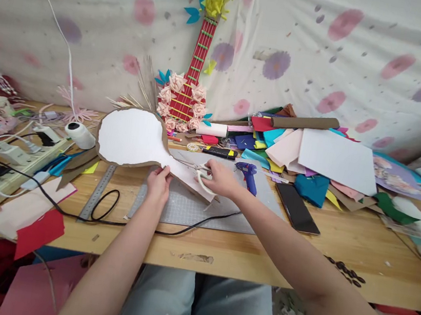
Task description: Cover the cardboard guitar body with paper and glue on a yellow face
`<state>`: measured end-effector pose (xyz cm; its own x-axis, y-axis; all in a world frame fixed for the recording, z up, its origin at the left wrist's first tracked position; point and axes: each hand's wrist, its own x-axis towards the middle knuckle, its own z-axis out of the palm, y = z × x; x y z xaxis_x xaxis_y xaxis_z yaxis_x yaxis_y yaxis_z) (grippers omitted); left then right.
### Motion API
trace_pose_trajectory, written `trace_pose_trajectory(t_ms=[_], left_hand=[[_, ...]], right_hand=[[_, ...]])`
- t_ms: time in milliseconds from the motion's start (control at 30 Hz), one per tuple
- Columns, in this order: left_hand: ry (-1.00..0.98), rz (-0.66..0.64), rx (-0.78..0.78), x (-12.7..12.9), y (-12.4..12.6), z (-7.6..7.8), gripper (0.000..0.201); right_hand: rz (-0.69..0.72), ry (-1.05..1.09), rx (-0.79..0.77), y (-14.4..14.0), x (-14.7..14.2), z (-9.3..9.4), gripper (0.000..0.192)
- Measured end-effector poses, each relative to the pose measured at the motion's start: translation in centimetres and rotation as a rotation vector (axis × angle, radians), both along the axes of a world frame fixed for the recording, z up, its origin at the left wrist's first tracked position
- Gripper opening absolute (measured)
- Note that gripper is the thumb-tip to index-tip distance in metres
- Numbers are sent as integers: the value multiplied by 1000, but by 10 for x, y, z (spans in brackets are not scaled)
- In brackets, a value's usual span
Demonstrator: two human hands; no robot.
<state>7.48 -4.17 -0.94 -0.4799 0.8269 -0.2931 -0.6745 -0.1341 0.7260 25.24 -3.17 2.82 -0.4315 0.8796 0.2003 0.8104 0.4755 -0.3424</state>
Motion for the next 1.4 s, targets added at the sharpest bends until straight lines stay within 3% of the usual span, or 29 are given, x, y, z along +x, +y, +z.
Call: trace_pose_trajectory(t_ms=[167,633,1400], left_hand=[[44,23,74,8,0,-14,20],[-31,-13,43,5,-5,-16,24],[-169,-20,84,3,-5,-18,23]], right_hand=[[-36,-173,37,2,-9,-16,41],[50,-332,-3,13,-9,-3,45],[34,-386,87,10,-9,7,51]])
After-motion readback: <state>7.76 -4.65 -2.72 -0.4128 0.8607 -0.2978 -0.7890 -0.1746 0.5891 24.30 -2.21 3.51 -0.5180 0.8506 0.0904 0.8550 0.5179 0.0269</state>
